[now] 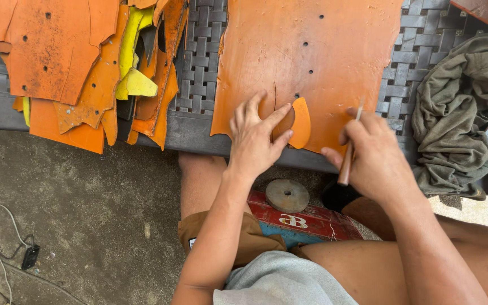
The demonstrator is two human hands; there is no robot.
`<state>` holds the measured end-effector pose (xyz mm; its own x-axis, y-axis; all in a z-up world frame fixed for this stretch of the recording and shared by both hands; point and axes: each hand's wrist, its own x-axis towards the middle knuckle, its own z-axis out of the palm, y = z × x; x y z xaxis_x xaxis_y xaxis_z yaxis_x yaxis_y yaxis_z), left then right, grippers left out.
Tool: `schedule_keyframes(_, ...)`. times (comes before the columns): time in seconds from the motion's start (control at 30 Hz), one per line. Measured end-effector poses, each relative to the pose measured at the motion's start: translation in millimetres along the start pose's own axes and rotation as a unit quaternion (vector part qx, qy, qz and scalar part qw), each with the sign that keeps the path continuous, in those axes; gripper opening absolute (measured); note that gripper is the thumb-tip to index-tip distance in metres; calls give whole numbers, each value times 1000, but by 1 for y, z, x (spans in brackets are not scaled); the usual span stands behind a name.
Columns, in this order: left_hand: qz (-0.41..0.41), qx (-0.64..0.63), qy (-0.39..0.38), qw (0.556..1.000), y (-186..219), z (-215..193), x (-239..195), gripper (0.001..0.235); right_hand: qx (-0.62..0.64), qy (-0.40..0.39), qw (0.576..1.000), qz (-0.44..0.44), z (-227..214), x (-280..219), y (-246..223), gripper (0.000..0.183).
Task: The person uses a pointed knife to cut shapes from orange leather sheets placed on a woven plastic table. They trace around a small template, cut out the pieces, and occasionally wipe the surface with a cloth.
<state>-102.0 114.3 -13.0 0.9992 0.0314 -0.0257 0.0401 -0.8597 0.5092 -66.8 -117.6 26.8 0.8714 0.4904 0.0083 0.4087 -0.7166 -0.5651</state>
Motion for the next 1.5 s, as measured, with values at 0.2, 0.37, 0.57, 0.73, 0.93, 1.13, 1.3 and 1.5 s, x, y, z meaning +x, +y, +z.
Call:
schedule_keyframes(0.2,34,36,17,999,2,19,4,58,-8,-5,998,-67,23,6,-8,37)
schedule_keyframes(0.37,14,66,39,997,8,37,3,61,17,-10,999,-38,26,13,8,27)
schedule_keyframes(0.57,16,33,52,998,7,35,3,64,29,-13,998,-47,30,15,15,26)
schedule_keyframes(0.73,25,24,51,998,8,32,3,62,34,-12,998,-48,29,16,15,29)
schedule_keyframes(0.93,24,14,52,998,9,30,4,58,47,-4,998,-35,28,17,14,31)
schedule_keyframes(1.13,23,14,57,998,9,31,4,55,61,-8,998,-33,25,18,16,31)
schedule_keyframes(1.3,23,7,60,998,8,31,5,54,56,-14,997,-43,26,19,20,32)
schedule_keyframes(1.5,25,-5,62,998,8,31,3,55,61,-13,997,-35,26,17,20,34)
